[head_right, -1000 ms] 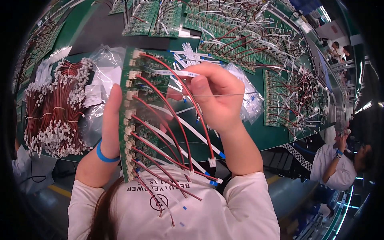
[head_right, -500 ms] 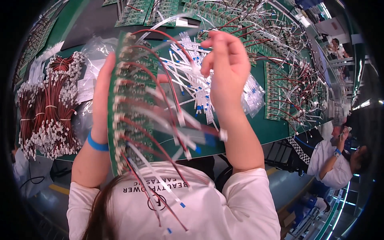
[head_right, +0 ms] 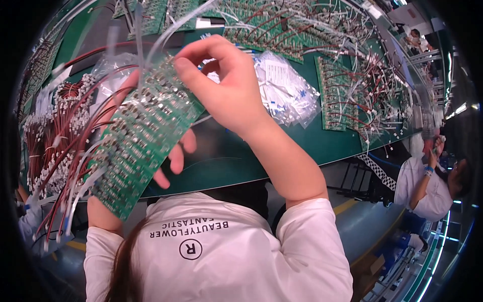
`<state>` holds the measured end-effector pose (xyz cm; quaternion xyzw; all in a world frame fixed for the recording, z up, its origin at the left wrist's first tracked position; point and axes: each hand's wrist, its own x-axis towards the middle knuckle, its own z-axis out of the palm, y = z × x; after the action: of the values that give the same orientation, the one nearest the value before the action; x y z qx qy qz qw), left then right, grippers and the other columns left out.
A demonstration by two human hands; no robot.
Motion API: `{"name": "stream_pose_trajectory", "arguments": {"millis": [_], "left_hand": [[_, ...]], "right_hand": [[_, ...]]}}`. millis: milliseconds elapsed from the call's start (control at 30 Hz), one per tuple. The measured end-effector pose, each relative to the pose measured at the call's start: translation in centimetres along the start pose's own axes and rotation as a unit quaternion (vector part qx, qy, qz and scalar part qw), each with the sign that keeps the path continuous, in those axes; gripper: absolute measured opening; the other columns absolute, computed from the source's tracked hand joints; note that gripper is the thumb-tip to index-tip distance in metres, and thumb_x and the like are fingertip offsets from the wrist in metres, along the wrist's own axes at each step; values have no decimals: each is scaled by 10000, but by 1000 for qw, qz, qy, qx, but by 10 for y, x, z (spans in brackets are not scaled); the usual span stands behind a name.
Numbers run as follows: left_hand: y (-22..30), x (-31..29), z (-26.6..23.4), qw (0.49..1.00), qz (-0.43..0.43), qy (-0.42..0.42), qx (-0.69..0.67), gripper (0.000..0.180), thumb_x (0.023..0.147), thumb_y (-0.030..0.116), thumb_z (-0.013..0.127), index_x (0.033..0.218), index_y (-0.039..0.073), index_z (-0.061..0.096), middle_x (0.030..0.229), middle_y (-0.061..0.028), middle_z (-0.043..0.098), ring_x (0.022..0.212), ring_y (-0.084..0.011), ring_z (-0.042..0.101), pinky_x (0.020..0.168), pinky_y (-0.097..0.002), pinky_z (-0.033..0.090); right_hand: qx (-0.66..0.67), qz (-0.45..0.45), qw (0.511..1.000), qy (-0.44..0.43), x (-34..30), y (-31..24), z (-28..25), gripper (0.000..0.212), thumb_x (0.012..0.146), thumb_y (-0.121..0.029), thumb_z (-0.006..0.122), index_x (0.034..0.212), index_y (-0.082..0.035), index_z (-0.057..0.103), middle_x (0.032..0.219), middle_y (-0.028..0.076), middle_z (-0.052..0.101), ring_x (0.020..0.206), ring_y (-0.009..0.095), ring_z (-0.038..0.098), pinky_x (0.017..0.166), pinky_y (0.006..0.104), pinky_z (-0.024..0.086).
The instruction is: The person connects wires and ribbon cables to various ports on a printed circuit board by hand.
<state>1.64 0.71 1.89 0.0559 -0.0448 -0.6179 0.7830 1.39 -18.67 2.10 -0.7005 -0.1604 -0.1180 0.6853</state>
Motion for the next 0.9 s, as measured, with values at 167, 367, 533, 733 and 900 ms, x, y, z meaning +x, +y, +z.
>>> {"name": "stream_pose_trajectory", "arguments": {"millis": [167, 367, 533, 733, 900], "left_hand": [[9, -4, 16, 978, -194, 52, -60, 910, 818, 724, 283, 1280, -52, 393, 1288, -316, 351, 1144, -569, 379, 894, -736, 283], [39, 25, -15, 821, -542, 24, -178, 481, 922, 322, 480, 1335, 103, 366, 1457, -236, 180, 1281, -522, 234, 1011, -675, 216], [32, 25, -10, 797, -528, 101, -275, 403, 937, 231, 445, 1321, 136, 371, 1379, -288, 290, 1243, -489, 328, 960, -639, 344], [33, 20, -16, 825, -513, 95, -215, 415, 926, 235, 467, 1313, 115, 373, 1325, -296, 364, 1215, -470, 385, 923, -619, 407], [31, 16, -13, 853, -491, 87, -152, 411, 925, 224, 470, 1307, 106, 374, 1309, -280, 377, 1212, -456, 396, 917, -601, 420]], "right_hand": [[68, -13, 997, -30, -2, -4, 3, 114, 772, -86, 673, 840, 3, 653, 811, 39, 617, 725, 92, 578, 627, 226, 448], [37, 21, 997, -70, -6, -9, 2, 94, 845, -29, 594, 909, 31, 628, 867, 51, 638, 793, 88, 592, 727, 212, 463], [120, 123, 984, -56, -8, -19, 3, 123, 857, -74, 586, 908, 29, 629, 856, 53, 637, 772, 82, 589, 698, 197, 458], [107, 90, 989, -50, -8, -7, -2, 104, 838, -47, 590, 884, 42, 618, 860, 58, 629, 781, 86, 578, 709, 202, 445], [110, 104, 987, -52, -9, -7, -7, 77, 825, -22, 598, 860, 46, 608, 850, 54, 620, 777, 87, 572, 710, 204, 441]]}}
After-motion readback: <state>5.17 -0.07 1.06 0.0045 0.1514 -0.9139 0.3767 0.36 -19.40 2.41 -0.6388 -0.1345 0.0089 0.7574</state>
